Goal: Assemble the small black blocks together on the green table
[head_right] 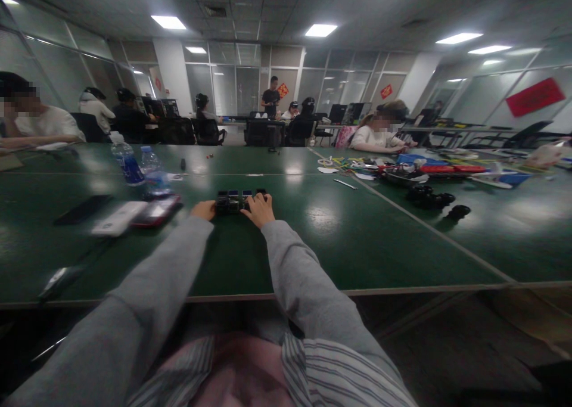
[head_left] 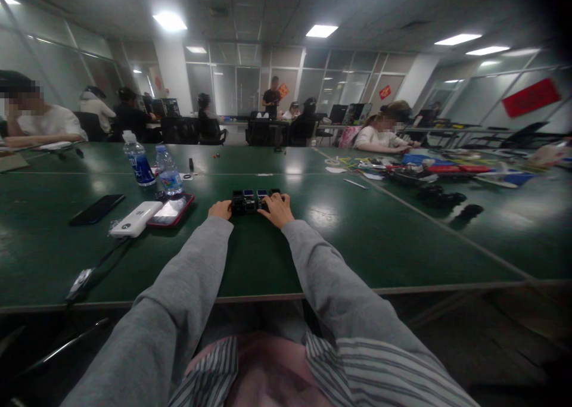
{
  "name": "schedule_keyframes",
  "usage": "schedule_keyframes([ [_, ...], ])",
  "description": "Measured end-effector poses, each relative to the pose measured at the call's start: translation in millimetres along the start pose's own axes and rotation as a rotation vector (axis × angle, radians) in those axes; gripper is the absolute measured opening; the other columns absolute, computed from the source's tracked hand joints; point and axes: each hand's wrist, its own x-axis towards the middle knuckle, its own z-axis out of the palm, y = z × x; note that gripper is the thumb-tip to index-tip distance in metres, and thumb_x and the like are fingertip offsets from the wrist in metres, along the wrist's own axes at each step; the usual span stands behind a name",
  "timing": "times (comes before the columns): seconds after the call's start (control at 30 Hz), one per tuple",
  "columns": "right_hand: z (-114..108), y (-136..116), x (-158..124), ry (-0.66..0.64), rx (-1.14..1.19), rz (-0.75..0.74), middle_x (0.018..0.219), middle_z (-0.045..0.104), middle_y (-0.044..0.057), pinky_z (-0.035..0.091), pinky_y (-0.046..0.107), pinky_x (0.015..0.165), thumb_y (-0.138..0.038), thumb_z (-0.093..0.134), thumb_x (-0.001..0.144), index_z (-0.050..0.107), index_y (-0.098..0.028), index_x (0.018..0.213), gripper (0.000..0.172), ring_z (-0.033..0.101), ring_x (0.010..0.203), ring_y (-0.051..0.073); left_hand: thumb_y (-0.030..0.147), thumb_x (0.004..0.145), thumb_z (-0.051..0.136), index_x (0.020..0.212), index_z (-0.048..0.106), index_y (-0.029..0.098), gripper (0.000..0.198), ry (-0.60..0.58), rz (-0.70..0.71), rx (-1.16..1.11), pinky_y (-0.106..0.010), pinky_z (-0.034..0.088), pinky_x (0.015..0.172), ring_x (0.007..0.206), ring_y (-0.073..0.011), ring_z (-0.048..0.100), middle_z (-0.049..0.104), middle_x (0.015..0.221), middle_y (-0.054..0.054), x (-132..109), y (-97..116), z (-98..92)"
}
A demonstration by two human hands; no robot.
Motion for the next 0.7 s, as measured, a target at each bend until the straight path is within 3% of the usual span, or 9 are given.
schedule_keyframes([
  [0.27, -4.0, -1.6, -0.2, 0.039, 0.038, 0.056, 0.111, 0.054, 0.012, 0.022, 0.043, 0.094, -0.051, 0.036, 0.089, 0.052, -0.019, 0.115, 0.045, 0.035, 0.112, 0.026, 0.025, 0.083, 0.042, 0.106, 0.059, 0.029, 0.029, 0.001, -0.001, -0.012, -0.029, 0.047, 0.077, 0.094, -0.0198, 0.061, 0.065, 0.104, -0.005, 3.3, -1.2, 3.3],
  [0.4, -2.6, 8.0, 2.9, 0.151, 0.095, 0.298, 0.118, 0.05, 0.009, 0.026, 0.041, 0.092, -0.034, 0.023, 0.094, 0.046, -0.025, 0.124, 0.039, 0.035, 0.113, 0.024, 0.025, 0.084, 0.041, 0.107, 0.059, 0.029, 0.029, 0.005, -0.004, -0.006, -0.03, 0.047, 0.076, 0.094, -0.0212, 0.061, 0.065, 0.105, -0.006, 4.6, -1.4, 4.4],
  [0.5, 5.2, 25.0, 4.2, 0.127, 0.147, 0.498, 0.115, 0.051, 0.009, 0.032, 0.039, 0.086, -0.027, 0.022, 0.093, 0.046, -0.027, 0.123, 0.039, 0.042, 0.106, 0.024, 0.026, 0.084, 0.041, 0.107, 0.059, 0.029, 0.029, 0.008, -0.009, -0.008, -0.03, 0.047, 0.076, 0.094, -0.0206, 0.061, 0.065, 0.105, -0.006, 3.6, -1.6, 3.9],
  [0.6, 15.9, 41.5, 3.5, 0.071, 0.24, 0.593, 0.11, 0.053, 0.01, 0.037, 0.037, 0.083, -0.031, 0.029, 0.092, 0.049, -0.025, 0.12, 0.035, 0.048, 0.1, 0.023, 0.026, 0.084, 0.043, 0.106, 0.059, 0.029, 0.028, 0.004, -0.002, -0.018, -0.029, 0.047, 0.077, 0.094, -0.0199, 0.061, 0.065, 0.105, -0.005, 1.2, -1.6, 2.5],
  [0.7, 25.3, 48.9, 2.5, 0.081, 0.331, 0.568, 0.107, 0.053, 0.011, 0.04, 0.035, 0.083, -0.044, 0.037, 0.089, 0.051, -0.022, 0.117, 0.039, 0.05, 0.099, 0.022, 0.025, 0.083, 0.043, 0.106, 0.059, 0.029, 0.028, 0.0, 0.0, -0.023, -0.028, 0.046, 0.077, 0.094, -0.0189, 0.061, 0.065, 0.105, -0.004, -1.0, -1.1, 0.8],
])
